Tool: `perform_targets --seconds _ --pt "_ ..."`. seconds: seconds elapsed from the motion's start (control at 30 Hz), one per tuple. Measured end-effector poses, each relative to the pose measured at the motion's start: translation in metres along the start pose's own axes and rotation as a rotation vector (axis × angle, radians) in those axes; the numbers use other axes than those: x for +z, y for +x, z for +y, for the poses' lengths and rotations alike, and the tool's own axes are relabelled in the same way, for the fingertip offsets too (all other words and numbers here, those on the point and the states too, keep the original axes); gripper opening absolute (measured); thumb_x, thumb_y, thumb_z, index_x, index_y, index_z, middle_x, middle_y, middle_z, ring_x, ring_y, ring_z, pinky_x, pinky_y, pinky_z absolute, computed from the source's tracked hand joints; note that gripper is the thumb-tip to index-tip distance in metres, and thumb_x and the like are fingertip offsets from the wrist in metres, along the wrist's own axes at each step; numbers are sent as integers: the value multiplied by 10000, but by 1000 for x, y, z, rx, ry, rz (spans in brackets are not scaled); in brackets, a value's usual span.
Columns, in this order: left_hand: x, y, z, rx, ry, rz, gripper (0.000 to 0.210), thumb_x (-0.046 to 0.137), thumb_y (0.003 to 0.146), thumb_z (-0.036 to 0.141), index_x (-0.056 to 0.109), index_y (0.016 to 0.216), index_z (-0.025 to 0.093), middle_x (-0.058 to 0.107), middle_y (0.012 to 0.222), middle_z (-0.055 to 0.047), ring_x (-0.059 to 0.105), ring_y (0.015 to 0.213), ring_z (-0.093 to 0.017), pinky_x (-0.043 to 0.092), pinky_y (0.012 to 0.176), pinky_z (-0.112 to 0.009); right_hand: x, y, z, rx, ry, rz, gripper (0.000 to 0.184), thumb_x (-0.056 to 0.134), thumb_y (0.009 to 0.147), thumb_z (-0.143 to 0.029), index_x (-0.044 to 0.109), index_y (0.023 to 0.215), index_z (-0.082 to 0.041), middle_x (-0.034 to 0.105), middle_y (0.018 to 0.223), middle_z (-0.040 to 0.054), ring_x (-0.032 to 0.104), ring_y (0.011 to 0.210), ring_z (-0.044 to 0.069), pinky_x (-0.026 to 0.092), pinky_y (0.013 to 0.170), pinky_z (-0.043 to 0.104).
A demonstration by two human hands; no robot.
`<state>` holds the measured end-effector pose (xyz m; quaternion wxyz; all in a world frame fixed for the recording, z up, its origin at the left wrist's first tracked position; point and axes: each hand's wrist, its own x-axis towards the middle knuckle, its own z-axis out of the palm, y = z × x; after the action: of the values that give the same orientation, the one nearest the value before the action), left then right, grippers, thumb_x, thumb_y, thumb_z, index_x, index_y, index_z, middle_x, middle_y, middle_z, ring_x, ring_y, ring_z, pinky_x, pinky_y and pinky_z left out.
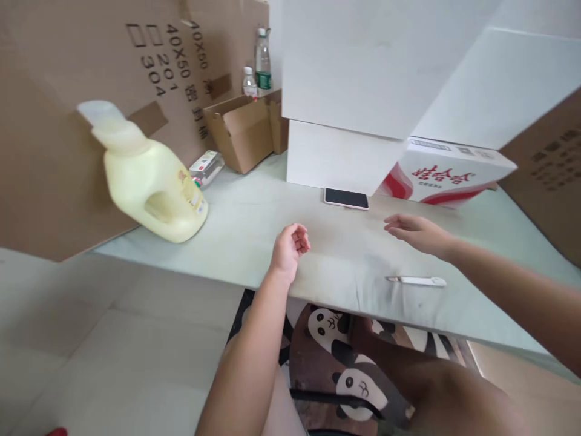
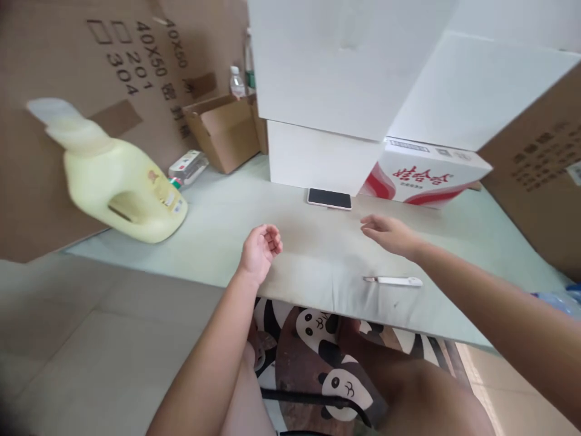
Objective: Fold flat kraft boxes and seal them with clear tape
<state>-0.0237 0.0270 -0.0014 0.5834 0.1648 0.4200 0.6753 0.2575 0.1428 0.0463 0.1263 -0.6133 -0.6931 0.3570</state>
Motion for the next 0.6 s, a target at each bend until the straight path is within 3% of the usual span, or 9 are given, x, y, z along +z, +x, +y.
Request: perform_targets --seconds 0.13,0.27,0.33,0.47,0.6 --pt "-16 1 7 77 178 38 345 597 754 343 377 525 208 303 486 64 290 438 -67 230 464 -225 64 38 -87 -367 -255 -36 251 611 816 -277 669 1057 -233 759 1042 78 702 990 260 550 920 443" --pt "-27 6 12 82 254 68 481 590 791 301 210 501 238 160 465 75 124 446 -64 95 457 -274 120 76 -178 -554 -372 -35 340 597 820 -198 638 1157 -222 757 996 66 709 951 248 554 893 404" --pt "-30 9 13 77 278 74 487 587 794 297 203 501 237 154 469 69 121 450 -68 87 463 -290 144 97 -223 -647 -398 2 376 590 817 -162 620 1190 -199 726 1106 82 705 967 244 548 922 405" --pt "-34 13 15 41 340 91 450 551 796 305 224 495 231 158 482 55 146 465 -81 103 469 -310 180 136 -305 -839 -405 89 246 578 811 -112 656 1036 -175 492 1463 88 656 1132 256 496 1044 442" --pt "-35 13 22 -4 358 81 420 517 793 267 191 530 237 128 509 55 119 484 -89 94 483 -323 203 164 -361 -783 -396 124 318 610 784 -61 657 1087 -149 212 1634 79 516 1347 317 414 1144 469"
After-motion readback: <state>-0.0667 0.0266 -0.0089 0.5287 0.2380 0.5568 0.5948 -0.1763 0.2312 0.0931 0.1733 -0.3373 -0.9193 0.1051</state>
